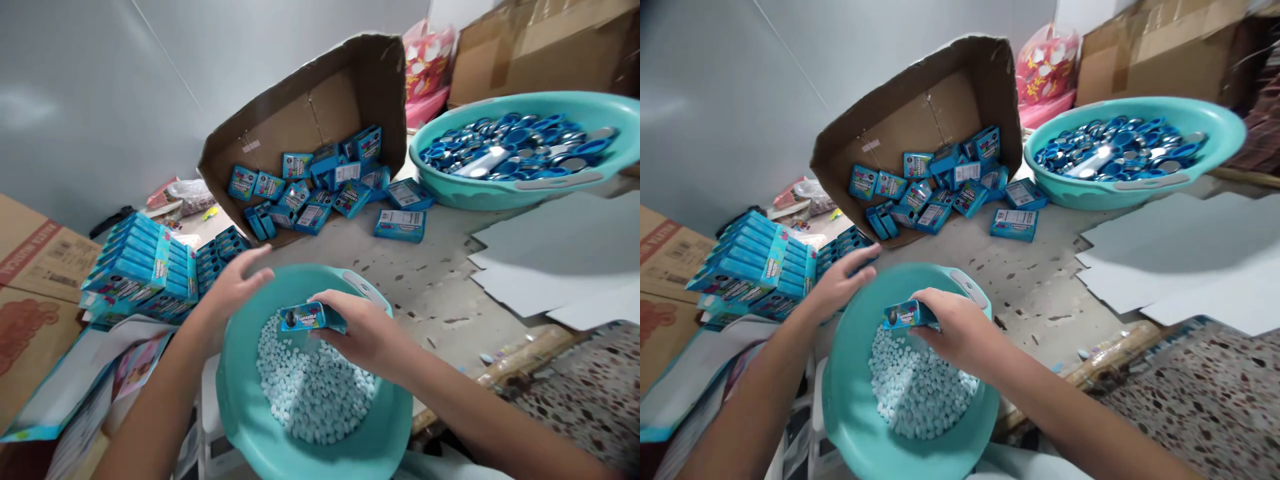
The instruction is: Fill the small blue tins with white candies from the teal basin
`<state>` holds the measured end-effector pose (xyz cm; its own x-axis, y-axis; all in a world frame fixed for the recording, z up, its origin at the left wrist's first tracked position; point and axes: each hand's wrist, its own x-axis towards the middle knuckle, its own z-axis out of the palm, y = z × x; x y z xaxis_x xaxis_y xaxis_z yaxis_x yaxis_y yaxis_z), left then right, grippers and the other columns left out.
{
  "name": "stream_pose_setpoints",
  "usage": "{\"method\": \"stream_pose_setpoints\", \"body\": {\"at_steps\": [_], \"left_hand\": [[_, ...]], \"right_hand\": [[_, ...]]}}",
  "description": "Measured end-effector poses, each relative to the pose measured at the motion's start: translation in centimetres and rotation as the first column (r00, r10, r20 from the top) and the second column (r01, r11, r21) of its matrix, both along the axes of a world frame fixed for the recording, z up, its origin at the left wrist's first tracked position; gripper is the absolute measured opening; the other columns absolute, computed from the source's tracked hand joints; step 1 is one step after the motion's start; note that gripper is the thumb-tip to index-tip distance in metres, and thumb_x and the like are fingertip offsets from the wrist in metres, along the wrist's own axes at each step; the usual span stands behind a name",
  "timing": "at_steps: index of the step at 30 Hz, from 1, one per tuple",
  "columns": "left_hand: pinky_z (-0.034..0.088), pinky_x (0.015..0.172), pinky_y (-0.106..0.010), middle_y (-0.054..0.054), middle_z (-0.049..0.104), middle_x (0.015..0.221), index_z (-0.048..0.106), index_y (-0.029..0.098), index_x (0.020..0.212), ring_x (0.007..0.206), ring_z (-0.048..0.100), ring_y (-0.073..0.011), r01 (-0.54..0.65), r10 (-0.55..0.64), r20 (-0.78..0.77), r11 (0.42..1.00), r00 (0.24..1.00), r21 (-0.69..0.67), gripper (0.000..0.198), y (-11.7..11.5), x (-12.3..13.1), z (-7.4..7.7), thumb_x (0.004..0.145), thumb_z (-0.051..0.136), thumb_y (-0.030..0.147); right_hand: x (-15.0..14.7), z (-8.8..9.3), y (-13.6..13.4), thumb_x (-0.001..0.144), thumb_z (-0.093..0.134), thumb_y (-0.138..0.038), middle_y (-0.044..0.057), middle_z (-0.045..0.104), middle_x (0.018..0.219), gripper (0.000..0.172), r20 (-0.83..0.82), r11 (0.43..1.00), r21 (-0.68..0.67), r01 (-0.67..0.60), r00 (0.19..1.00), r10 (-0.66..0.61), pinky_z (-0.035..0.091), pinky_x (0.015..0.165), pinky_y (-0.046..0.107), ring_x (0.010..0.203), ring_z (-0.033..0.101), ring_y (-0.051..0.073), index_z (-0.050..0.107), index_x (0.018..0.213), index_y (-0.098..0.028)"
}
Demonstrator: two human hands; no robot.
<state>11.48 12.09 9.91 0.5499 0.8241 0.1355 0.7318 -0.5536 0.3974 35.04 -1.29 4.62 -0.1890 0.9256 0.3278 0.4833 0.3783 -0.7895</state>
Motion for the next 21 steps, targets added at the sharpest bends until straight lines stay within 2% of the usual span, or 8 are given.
{"method": "stream_pose_setpoints", "body": {"at_steps": [2,4,7,11,13,16,19,21], "left_hand": [[0.050,0.112,-0.044,-0.013,0.055,0.153,0.048,0.025,0.152,0.137,0.057,-0.0312,0.278,-0.263,0.107,0.944,0.959,-0.178,0.080,-4.5,1.0,0.1,0.081,0.078,0.047],[0.053,0.109,-0.043,-0.013,0.060,0.148,0.050,0.024,0.151,0.133,0.060,-0.0308,0.311,-0.294,0.121,0.935,0.948,-0.172,0.080,-8.2,1.5,0.1,0.079,0.081,0.042],[0.057,0.100,-0.036,-0.011,0.069,0.136,0.058,0.022,0.144,0.122,0.068,-0.0273,0.218,-0.211,0.101,0.974,0.972,-0.062,0.062,-11.5,0.7,0.8,0.087,0.075,0.040],[0.059,0.091,-0.032,-0.006,0.076,0.123,0.067,0.026,0.133,0.108,0.074,-0.0253,-0.077,0.069,0.042,0.974,0.997,0.211,0.049,-13.8,-3.3,3.3,0.089,0.070,0.047],[0.058,0.088,-0.034,-0.005,0.078,0.116,0.070,0.027,0.129,0.103,0.074,-0.0272,-0.331,0.335,0.056,0.870,0.941,0.365,0.050,-15.0,-6.0,4.5,0.085,0.072,0.052],[0.056,0.080,-0.037,-0.006,0.079,0.102,0.073,0.027,0.120,0.093,0.074,-0.0299,-0.663,0.690,0.107,0.625,0.716,0.413,0.051,-16.3,-9.6,4.6,0.080,0.072,0.059],[0.055,0.077,-0.037,-0.007,0.077,0.095,0.074,0.025,0.115,0.089,0.072,-0.0300,-0.831,0.845,0.136,0.460,0.518,0.312,0.052,-16.6,-11.9,1.9,0.077,0.071,0.061],[0.055,0.082,-0.036,-0.008,0.077,0.099,0.074,0.022,0.113,0.093,0.072,-0.0287,-0.858,0.842,0.184,0.471,0.506,0.207,0.052,-16.4,-12.6,-0.8,0.076,0.071,0.059]], "right_hand": [[-0.3,-0.4,0.1,0.085,0.077,-0.022,0.005,0.075,0.104,0.032,-0.092,0.995,0.069,-0.067,0.993,0.073,0.053,0.076,0.032,0.092,0.071,0.024,0.064,0.115,-0.022],[-0.6,-0.5,0.3,0.088,0.076,-0.024,0.007,0.074,0.106,0.032,-0.158,0.976,0.162,-0.149,0.972,0.174,0.056,0.081,0.034,0.095,0.071,0.023,0.063,0.117,-0.022],[-1.0,-0.3,0.5,0.089,0.074,-0.027,0.011,0.067,0.119,0.034,-0.219,0.944,0.229,-0.240,0.932,0.290,0.060,0.086,0.036,0.111,0.067,0.024,0.060,0.120,-0.023],[-1.3,0.3,0.5,0.091,0.073,-0.037,0.011,0.061,0.129,0.039,-0.385,0.968,0.188,-0.168,0.894,0.230,0.063,0.089,0.038,0.121,0.063,0.025,0.058,0.125,-0.026],[-1.3,0.4,0.5,0.095,0.067,-0.035,0.008,0.065,0.120,0.025,-0.493,0.980,0.197,-0.027,0.861,0.123,0.062,0.088,0.037,0.112,0.066,0.023,0.062,0.119,-0.028],[-0.1,0.3,0.8,0.094,0.064,-0.026,0.006,0.069,0.105,0.007,-0.576,0.927,0.266,0.265,0.815,-0.067,0.061,0.082,0.034,0.097,0.069,0.020,0.067,0.101,-0.026],[3.1,0.0,2.6,0.085,0.066,-0.023,0.006,0.071,0.094,0.002,-0.466,0.781,0.394,0.486,0.837,-0.286,0.058,0.085,0.039,0.095,0.069,0.023,0.067,0.085,-0.023],[6.0,-0.1,4.7,0.084,0.064,-0.030,0.010,0.071,0.101,0.011,-0.250,0.748,0.382,0.542,0.840,-0.481,0.058,0.085,0.042,0.101,0.068,0.027,0.070,0.088,-0.022]]}}
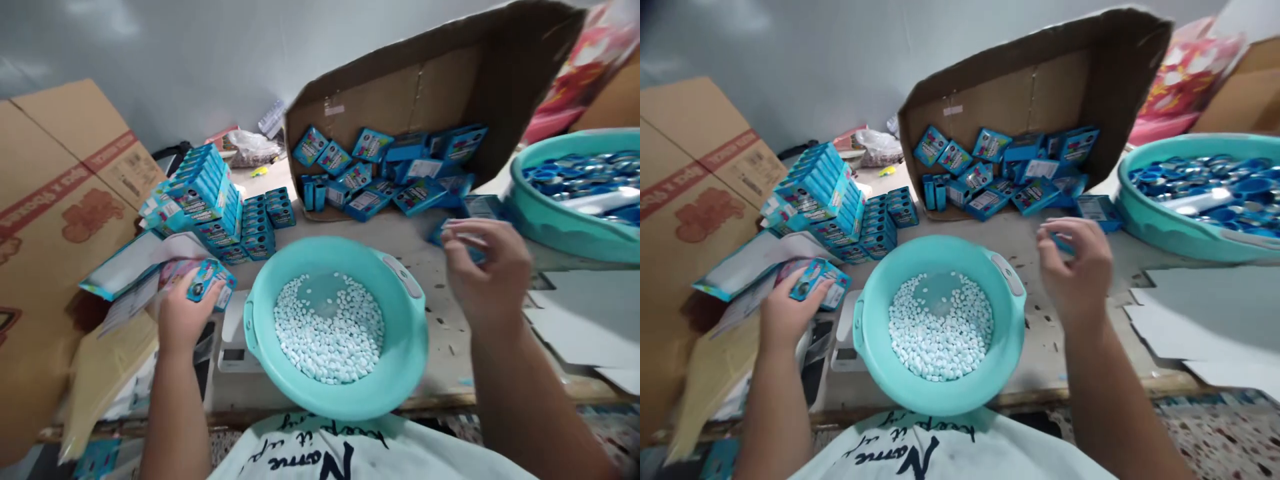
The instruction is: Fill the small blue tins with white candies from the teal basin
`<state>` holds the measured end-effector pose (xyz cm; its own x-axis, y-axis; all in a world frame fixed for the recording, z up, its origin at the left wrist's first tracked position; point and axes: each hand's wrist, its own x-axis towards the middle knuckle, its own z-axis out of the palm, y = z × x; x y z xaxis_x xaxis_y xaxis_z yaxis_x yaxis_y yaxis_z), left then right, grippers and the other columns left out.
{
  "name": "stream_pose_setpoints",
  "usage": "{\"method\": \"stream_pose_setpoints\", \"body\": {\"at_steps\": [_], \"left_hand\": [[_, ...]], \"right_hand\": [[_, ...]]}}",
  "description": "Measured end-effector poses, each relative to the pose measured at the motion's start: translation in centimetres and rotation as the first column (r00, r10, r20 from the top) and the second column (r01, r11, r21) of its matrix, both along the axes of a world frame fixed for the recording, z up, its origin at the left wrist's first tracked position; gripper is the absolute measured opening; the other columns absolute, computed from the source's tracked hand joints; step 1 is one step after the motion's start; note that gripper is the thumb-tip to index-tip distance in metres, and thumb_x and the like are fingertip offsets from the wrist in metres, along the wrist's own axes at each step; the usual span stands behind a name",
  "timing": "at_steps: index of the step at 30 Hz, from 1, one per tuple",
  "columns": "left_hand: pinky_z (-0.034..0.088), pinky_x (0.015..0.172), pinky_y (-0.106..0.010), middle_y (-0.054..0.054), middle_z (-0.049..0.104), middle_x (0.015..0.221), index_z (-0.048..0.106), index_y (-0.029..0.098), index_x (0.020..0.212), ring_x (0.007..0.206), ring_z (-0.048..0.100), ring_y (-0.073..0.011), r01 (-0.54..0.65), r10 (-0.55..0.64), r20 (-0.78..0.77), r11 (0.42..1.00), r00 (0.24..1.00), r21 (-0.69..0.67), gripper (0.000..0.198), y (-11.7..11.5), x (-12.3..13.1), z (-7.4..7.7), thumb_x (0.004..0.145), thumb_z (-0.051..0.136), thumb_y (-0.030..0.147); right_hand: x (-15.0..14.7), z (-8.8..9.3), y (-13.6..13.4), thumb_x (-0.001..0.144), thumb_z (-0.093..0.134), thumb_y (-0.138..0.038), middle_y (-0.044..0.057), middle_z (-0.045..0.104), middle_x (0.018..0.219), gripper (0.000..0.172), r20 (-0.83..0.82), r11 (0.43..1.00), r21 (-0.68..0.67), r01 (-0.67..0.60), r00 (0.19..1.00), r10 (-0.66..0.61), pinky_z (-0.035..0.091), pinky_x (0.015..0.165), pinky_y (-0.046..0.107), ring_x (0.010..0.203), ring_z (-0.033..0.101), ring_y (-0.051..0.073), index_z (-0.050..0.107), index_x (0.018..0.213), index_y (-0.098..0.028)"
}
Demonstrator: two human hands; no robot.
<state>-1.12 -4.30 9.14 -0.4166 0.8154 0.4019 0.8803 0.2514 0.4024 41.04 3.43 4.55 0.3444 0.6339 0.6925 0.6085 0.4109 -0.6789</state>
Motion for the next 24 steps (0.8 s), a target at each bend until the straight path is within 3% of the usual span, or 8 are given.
{"method": "stream_pose_setpoints", "body": {"at_steps": [3,6,9,13,17,20,22,24], "left_hand": [[0.056,0.084,-0.037,-0.008,0.078,0.100,0.073,0.021,0.115,0.092,0.072,-0.0278,0.032,-0.013,0.186,0.995,0.982,-0.100,0.052,0.0,-0.1,-3.6,0.073,0.073,0.052],[0.057,0.085,-0.039,-0.009,0.077,0.107,0.067,0.023,0.127,0.095,0.072,-0.0289,0.010,0.025,0.271,0.992,0.962,-0.128,0.061,-0.4,0.2,-5.5,0.072,0.075,0.050],[0.057,0.091,-0.043,-0.011,0.074,0.117,0.061,0.025,0.136,0.099,0.073,-0.0298,0.041,-0.013,0.332,0.996,0.943,-0.078,0.074,-0.9,0.0,-6.1,0.069,0.078,0.052],[0.058,0.092,-0.043,-0.018,0.066,0.135,0.044,0.021,0.151,0.107,0.072,-0.0295,0.100,-0.097,0.488,0.995,0.867,0.021,0.100,-1.4,-1.5,-6.6,0.066,0.081,0.059],[0.059,0.084,-0.040,-0.021,0.065,0.132,0.056,0.017,0.133,0.102,0.073,-0.0290,0.022,-0.172,0.550,0.963,0.817,0.270,0.093,-2.9,-4.5,-6.2,0.071,0.055,0.087],[0.057,0.079,-0.040,-0.017,0.069,0.114,0.060,0.015,0.111,0.085,0.071,-0.0247,-0.142,-0.110,0.528,0.899,0.842,0.414,0.097,-4.4,-6.9,-4.9,0.069,0.030,0.096],[0.056,0.074,-0.039,-0.013,0.067,0.098,0.059,0.015,0.096,0.074,0.066,-0.0214,-0.302,-0.005,0.523,0.811,0.852,0.501,0.095,-5.2,-8.0,-3.8,0.068,0.018,0.096],[0.053,0.066,-0.038,-0.008,0.061,0.082,0.054,0.018,0.083,0.064,0.060,-0.0191,-0.452,0.078,0.549,0.668,0.832,0.591,0.087,-5.8,-8.6,-2.9,0.068,0.012,0.092]], "right_hand": [[3.8,0.3,3.3,0.084,0.060,-0.033,0.020,0.070,0.112,0.033,0.288,0.923,-0.283,0.261,0.941,-0.177,0.049,0.103,0.048,0.114,0.064,0.033,0.075,0.105,-0.013],[6.0,0.6,5.6,0.093,0.052,-0.038,0.027,0.054,0.144,0.053,0.493,0.776,-0.497,0.388,0.862,-0.116,0.039,0.113,0.049,0.136,0.049,0.038,0.064,0.134,-0.006],[6.9,-0.1,7.1,0.097,0.049,-0.047,0.022,0.028,0.166,0.065,0.558,0.628,-0.652,0.424,0.830,0.018,0.030,0.118,0.057,0.152,0.024,0.041,0.047,0.153,-0.013],[6.9,-2.6,8.1,0.102,0.036,-0.052,0.019,0.031,0.166,0.062,0.472,0.455,-0.810,0.369,0.871,0.134,0.024,0.119,0.062,0.155,0.019,0.042,0.043,0.153,-0.016],[6.0,-5.2,7.0,0.092,0.045,-0.063,0.014,0.036,0.164,0.064,0.498,0.525,-0.772,0.359,0.854,0.150,0.016,0.120,0.069,0.156,0.017,0.045,0.040,0.147,-0.031],[5.5,-6.4,5.8,0.087,0.047,-0.064,0.013,0.045,0.155,0.061,0.558,0.611,-0.704,0.361,0.813,0.163,0.014,0.118,0.073,0.148,0.031,0.049,0.038,0.141,-0.038],[5.6,-6.9,5.5,0.084,0.046,-0.067,0.013,0.048,0.151,0.061,0.572,0.618,-0.695,0.368,0.804,0.163,0.018,0.115,0.073,0.143,0.037,0.052,0.036,0.138,-0.039],[6.0,-7.3,5.8,0.081,0.046,-0.071,0.015,0.045,0.151,0.067,0.516,0.567,-0.763,0.311,0.822,0.243,0.017,0.112,0.078,0.145,0.028,0.058,0.034,0.138,-0.038]]}}
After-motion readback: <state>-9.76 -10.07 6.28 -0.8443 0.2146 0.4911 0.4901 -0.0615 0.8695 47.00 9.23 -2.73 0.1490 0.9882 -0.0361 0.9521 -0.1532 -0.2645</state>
